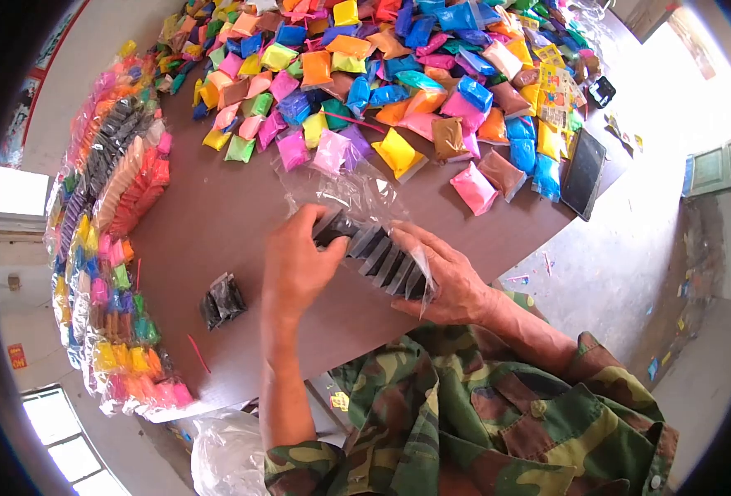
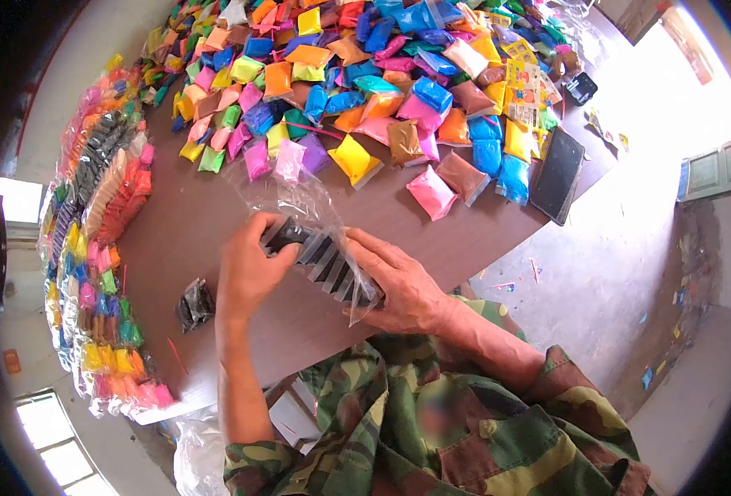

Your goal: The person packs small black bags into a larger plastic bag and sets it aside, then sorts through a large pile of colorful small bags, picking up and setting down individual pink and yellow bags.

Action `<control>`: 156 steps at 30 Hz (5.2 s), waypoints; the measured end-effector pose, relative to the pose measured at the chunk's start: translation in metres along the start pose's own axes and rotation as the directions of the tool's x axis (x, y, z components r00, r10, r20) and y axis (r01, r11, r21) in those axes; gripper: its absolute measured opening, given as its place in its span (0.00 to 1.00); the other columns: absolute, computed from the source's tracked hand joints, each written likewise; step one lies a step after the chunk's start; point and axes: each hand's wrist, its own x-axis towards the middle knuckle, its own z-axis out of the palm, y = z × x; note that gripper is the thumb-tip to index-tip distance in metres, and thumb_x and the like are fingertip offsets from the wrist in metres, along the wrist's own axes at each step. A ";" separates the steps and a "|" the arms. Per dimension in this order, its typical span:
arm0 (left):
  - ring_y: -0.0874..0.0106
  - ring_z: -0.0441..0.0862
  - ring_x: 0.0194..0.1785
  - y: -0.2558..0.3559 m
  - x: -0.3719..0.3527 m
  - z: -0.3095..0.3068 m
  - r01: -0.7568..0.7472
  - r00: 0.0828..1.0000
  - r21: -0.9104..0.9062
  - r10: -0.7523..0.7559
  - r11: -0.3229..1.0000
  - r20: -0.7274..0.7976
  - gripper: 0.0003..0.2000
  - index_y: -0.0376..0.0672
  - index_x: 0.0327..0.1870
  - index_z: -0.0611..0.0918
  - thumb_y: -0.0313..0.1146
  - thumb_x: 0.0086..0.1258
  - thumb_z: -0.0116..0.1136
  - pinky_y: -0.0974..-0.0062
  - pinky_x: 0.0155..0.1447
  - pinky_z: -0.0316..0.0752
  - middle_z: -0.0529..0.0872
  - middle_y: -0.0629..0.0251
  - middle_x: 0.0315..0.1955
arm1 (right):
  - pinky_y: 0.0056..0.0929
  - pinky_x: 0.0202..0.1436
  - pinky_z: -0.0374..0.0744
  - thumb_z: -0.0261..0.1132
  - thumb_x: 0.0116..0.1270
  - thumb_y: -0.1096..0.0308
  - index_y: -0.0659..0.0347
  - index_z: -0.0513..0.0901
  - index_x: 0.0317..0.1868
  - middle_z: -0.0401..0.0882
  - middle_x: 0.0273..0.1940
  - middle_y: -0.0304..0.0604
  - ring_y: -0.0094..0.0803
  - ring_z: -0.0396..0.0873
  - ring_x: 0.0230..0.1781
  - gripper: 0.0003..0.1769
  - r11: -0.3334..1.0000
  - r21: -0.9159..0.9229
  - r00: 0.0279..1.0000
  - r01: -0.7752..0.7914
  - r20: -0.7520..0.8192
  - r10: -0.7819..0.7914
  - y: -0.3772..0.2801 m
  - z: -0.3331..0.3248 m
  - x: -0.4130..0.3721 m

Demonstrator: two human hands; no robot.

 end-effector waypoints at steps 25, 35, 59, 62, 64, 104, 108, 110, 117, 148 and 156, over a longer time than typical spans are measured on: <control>0.63 0.91 0.55 -0.015 0.002 0.014 -0.002 0.999 -0.362 0.015 0.932 0.034 0.16 0.36 0.56 0.87 0.27 0.69 0.74 0.65 0.52 0.88 0.92 0.54 0.51 | 0.48 0.85 0.69 0.86 0.56 0.61 0.64 0.63 0.85 0.67 0.81 0.61 0.58 0.66 0.83 0.60 0.997 0.073 1.000 -0.024 -0.008 0.025 0.001 0.000 -0.002; 0.53 0.92 0.55 -0.016 0.003 0.024 -0.111 0.993 -0.217 0.100 0.970 -0.062 0.17 0.33 0.56 0.86 0.37 0.74 0.71 0.57 0.58 0.84 0.93 0.49 0.51 | 0.48 0.86 0.68 0.86 0.59 0.58 0.63 0.62 0.85 0.66 0.82 0.60 0.57 0.66 0.84 0.59 0.998 0.035 0.999 -0.043 -0.017 0.043 -0.002 -0.001 0.000; 0.49 0.89 0.53 -0.134 -0.111 -0.083 0.386 0.799 0.268 -0.175 0.883 -0.575 0.13 0.39 0.55 0.89 0.35 0.75 0.68 0.54 0.58 0.82 0.92 0.50 0.50 | 0.40 0.74 0.77 0.57 0.83 0.31 0.65 0.76 0.79 0.77 0.76 0.48 0.40 0.78 0.75 0.45 0.889 0.434 0.943 -0.149 -0.208 0.260 0.015 -0.072 0.053; 0.48 0.89 0.54 -0.142 -0.113 -0.093 0.413 0.838 0.262 -0.251 0.872 -0.485 0.14 0.41 0.57 0.88 0.34 0.75 0.67 0.54 0.60 0.82 0.91 0.50 0.54 | 0.40 0.75 0.77 0.55 0.85 0.32 0.63 0.75 0.80 0.78 0.76 0.45 0.40 0.79 0.74 0.44 0.783 0.564 0.903 -0.263 -0.142 0.406 0.014 -0.063 0.063; 0.48 0.89 0.54 -0.149 -0.108 -0.093 0.339 0.877 0.282 -0.194 0.898 -0.440 0.16 0.42 0.60 0.88 0.32 0.74 0.66 0.53 0.61 0.83 0.91 0.50 0.56 | 0.41 0.74 0.77 0.53 0.87 0.35 0.64 0.75 0.79 0.78 0.76 0.46 0.39 0.78 0.74 0.41 0.758 0.573 0.890 -0.313 -0.103 0.445 0.021 -0.057 0.064; 0.57 0.87 0.49 -0.053 -0.106 -0.043 0.204 0.963 0.071 -0.187 0.976 -0.196 0.21 0.38 0.52 0.87 0.28 0.57 0.80 0.61 0.56 0.81 0.89 0.54 0.46 | 0.59 0.47 0.83 0.64 0.55 0.75 0.67 0.90 0.44 0.90 0.45 0.60 0.57 0.89 0.49 0.16 0.785 -0.495 0.624 0.373 0.760 0.183 -0.037 -0.029 0.225; 0.56 0.88 0.48 -0.047 -0.101 -0.046 0.165 0.964 0.038 -0.152 0.986 -0.220 0.20 0.38 0.53 0.88 0.28 0.59 0.80 0.59 0.54 0.81 0.90 0.53 0.45 | 0.62 0.48 0.82 0.65 0.53 0.73 0.67 0.90 0.44 0.90 0.44 0.62 0.60 0.88 0.50 0.17 0.813 -0.504 0.631 0.290 0.740 0.234 -0.043 -0.025 0.224; 0.55 0.88 0.47 -0.040 -0.095 -0.049 0.132 0.963 0.025 -0.122 0.991 -0.241 0.20 0.38 0.53 0.88 0.28 0.60 0.80 0.59 0.52 0.81 0.90 0.53 0.43 | 0.62 0.49 0.82 0.66 0.53 0.72 0.66 0.89 0.44 0.89 0.43 0.61 0.60 0.87 0.51 0.17 0.824 -0.492 0.620 0.281 0.749 0.235 -0.051 -0.028 0.223; 0.60 0.87 0.42 -0.021 -0.076 -0.050 0.018 0.933 -0.020 -0.024 1.000 -0.359 0.18 0.37 0.52 0.88 0.28 0.62 0.79 0.63 0.49 0.81 0.89 0.56 0.39 | 0.59 0.52 0.83 0.70 0.61 0.67 0.64 0.87 0.47 0.87 0.49 0.56 0.61 0.86 0.51 0.15 0.868 -0.365 0.661 0.337 0.748 0.058 -0.036 -0.029 0.204; 0.62 0.87 0.37 -0.004 0.000 -0.009 -0.071 0.997 0.099 0.071 0.992 0.006 0.21 0.44 0.58 0.88 0.33 0.63 0.79 0.63 0.45 0.83 0.94 0.58 0.46 | 0.44 0.56 0.88 0.73 0.74 0.65 0.62 0.88 0.59 0.90 0.53 0.57 0.52 0.91 0.51 0.17 0.971 -0.188 0.967 0.146 -0.179 -0.180 -0.044 -0.089 0.124; 0.51 0.91 0.50 -0.005 -0.006 0.003 -0.042 0.999 0.135 0.043 0.990 -0.006 0.19 0.46 0.59 0.87 0.34 0.67 0.77 0.55 0.54 0.84 0.93 0.55 0.48 | 0.33 0.65 0.82 0.70 0.80 0.54 0.72 0.78 0.73 0.87 0.59 0.49 0.31 0.85 0.61 0.33 0.771 0.469 0.885 -0.431 0.052 0.463 -0.007 -0.056 0.073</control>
